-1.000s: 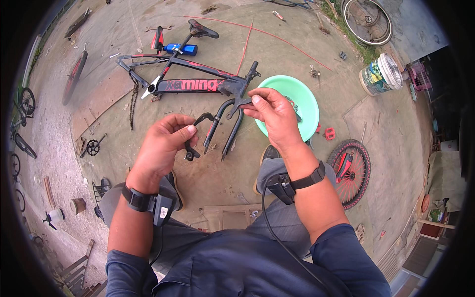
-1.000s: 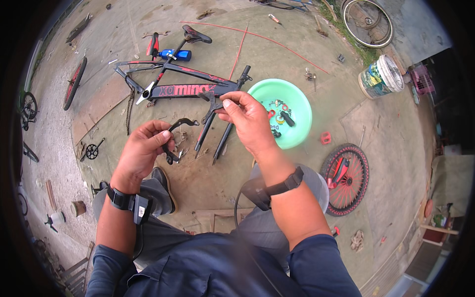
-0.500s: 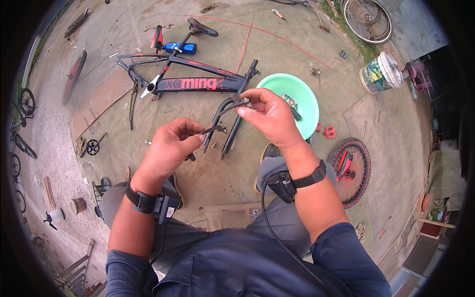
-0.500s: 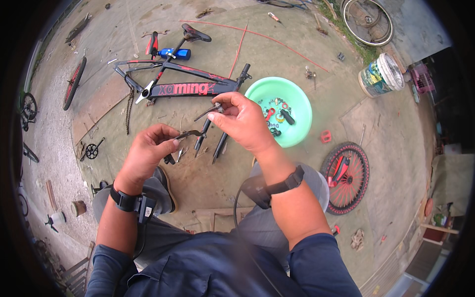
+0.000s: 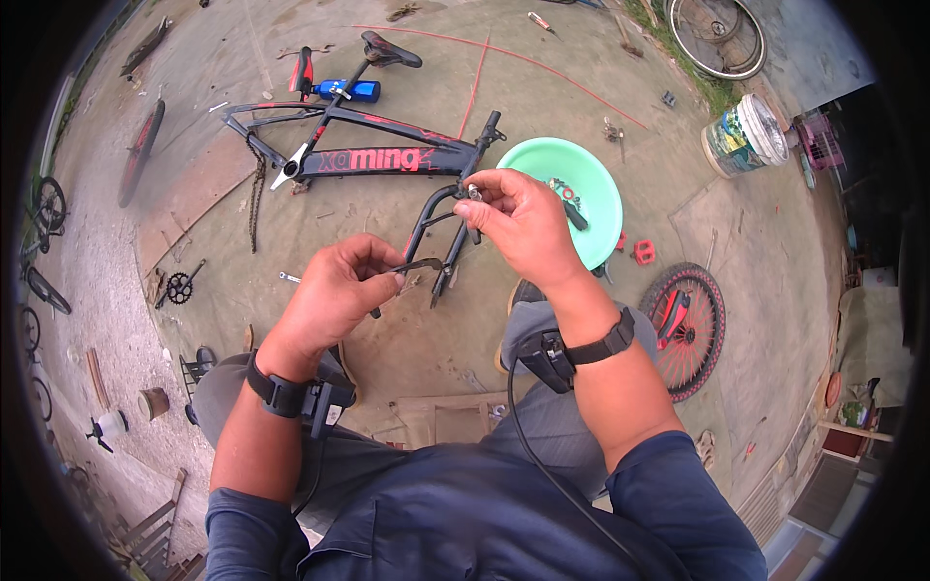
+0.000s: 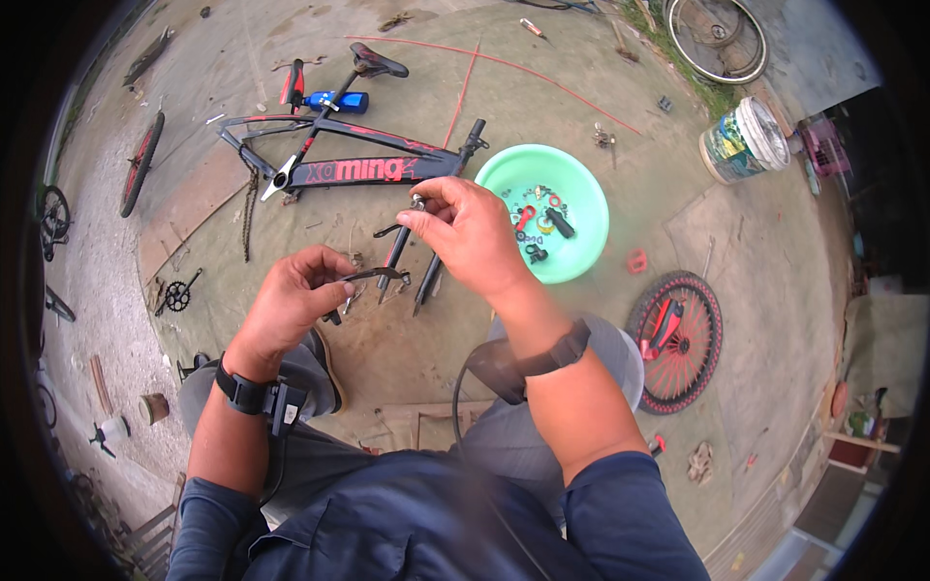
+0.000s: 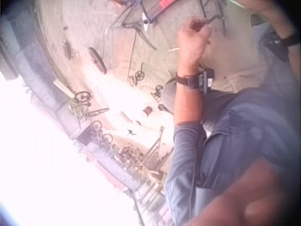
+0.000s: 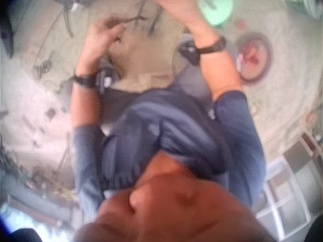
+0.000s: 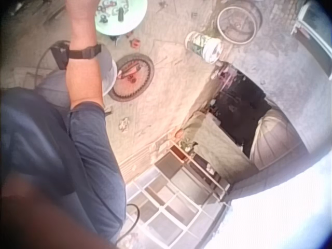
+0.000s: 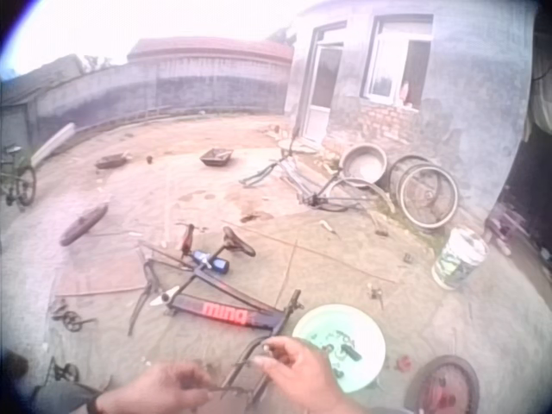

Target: The person assembles a bicycle brake caliper by hand, picking small parts from a green basin and attaching them to a metal caliper body. They thread a wire through the assembly and attach a rubber brake cable housing, then connect the housing to the caliper.

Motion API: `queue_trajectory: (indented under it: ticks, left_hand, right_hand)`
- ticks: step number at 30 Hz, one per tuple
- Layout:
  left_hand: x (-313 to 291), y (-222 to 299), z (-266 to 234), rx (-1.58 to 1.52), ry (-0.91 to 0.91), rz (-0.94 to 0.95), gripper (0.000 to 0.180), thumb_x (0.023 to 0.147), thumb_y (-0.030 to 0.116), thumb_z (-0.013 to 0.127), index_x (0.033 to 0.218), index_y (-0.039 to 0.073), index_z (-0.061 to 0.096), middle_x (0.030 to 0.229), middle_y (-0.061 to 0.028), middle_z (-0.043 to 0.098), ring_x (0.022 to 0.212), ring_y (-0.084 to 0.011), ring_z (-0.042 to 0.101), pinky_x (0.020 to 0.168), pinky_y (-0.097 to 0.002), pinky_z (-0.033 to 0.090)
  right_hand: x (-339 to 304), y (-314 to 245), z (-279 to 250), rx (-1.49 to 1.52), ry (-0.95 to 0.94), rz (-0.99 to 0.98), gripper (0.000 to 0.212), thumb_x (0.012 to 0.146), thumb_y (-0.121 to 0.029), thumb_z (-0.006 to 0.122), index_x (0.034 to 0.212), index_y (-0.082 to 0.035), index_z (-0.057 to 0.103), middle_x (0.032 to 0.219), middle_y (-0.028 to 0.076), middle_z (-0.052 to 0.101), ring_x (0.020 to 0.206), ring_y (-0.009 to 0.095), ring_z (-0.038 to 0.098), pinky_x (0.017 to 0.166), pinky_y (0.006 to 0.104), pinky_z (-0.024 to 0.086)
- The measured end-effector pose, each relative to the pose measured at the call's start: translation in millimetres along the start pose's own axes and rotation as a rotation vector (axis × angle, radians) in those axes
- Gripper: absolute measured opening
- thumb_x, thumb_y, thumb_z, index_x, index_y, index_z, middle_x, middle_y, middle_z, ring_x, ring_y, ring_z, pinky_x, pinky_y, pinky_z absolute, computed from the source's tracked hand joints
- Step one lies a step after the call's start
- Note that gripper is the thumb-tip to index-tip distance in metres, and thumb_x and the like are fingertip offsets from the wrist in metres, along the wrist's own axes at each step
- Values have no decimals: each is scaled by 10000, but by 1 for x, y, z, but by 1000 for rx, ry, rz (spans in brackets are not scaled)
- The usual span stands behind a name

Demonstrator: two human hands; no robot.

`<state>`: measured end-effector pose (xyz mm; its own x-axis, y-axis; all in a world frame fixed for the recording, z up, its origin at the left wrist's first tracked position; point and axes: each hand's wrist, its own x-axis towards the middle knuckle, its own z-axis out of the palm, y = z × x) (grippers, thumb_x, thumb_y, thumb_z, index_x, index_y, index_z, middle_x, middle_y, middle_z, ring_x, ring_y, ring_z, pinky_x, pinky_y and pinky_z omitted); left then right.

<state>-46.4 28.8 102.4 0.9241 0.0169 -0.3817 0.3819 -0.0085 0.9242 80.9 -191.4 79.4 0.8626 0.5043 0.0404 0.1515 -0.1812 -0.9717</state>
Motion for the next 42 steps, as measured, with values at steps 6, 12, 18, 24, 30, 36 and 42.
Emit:
queue_trajectory:
  ticks: [6,12,18,24,30,36,42]
  left_hand:
    - [1,1,0,-2,-7,-7,162,879,34,685,1035,-5,663,867,2,659,747,-54,591,630,-225,476]
    - [0,2,0,-24,-8,-12,158,896,61,689,1041,2,668,860,7,658,747,-53,582,622,-222,465]
    - [2,2,0,-6,-6,-28,157,908,83,688,1046,9,675,862,12,662,757,-54,570,637,-221,447]
    - [1,3,-1,-10,-11,-27,151,909,72,685,1046,10,676,868,13,666,767,-58,571,647,-220,444]
    - [1,3,0,-47,-14,-18,148,909,61,688,1049,13,678,884,10,668,776,-61,571,659,-219,442]
    - [1,2,0,-44,-10,-14,141,911,62,687,1044,18,677,876,11,669,762,-60,569,639,-218,441]
    - [1,1,0,-41,-17,-6,138,913,60,683,1043,15,677,871,6,671,757,-60,572,630,-219,442]
  right_hand:
    - [4,2,0,15,114,-126,340,823,-204,831,1031,25,690,860,49,685,781,113,644,718,271,519]
    - [1,2,-1,317,57,89,287,864,-188,811,1031,7,682,888,38,704,820,82,637,725,248,518]
    - [2,1,1,300,51,84,302,859,-195,819,1032,10,679,874,32,700,800,73,622,708,242,517]
    - [1,-1,-1,345,23,104,328,850,-203,828,1050,7,674,853,15,684,783,70,607,709,237,513]
    - [-1,-2,0,281,-60,102,298,883,-184,793,1088,-24,649,907,-5,659,769,55,585,658,210,487]
    - [-3,-3,0,260,-94,91,287,893,-154,778,1106,-11,650,935,2,661,834,61,601,730,214,498]
    - [-3,-6,-1,242,-136,52,273,902,-132,764,1123,-11,658,942,0,661,857,60,603,756,219,500]
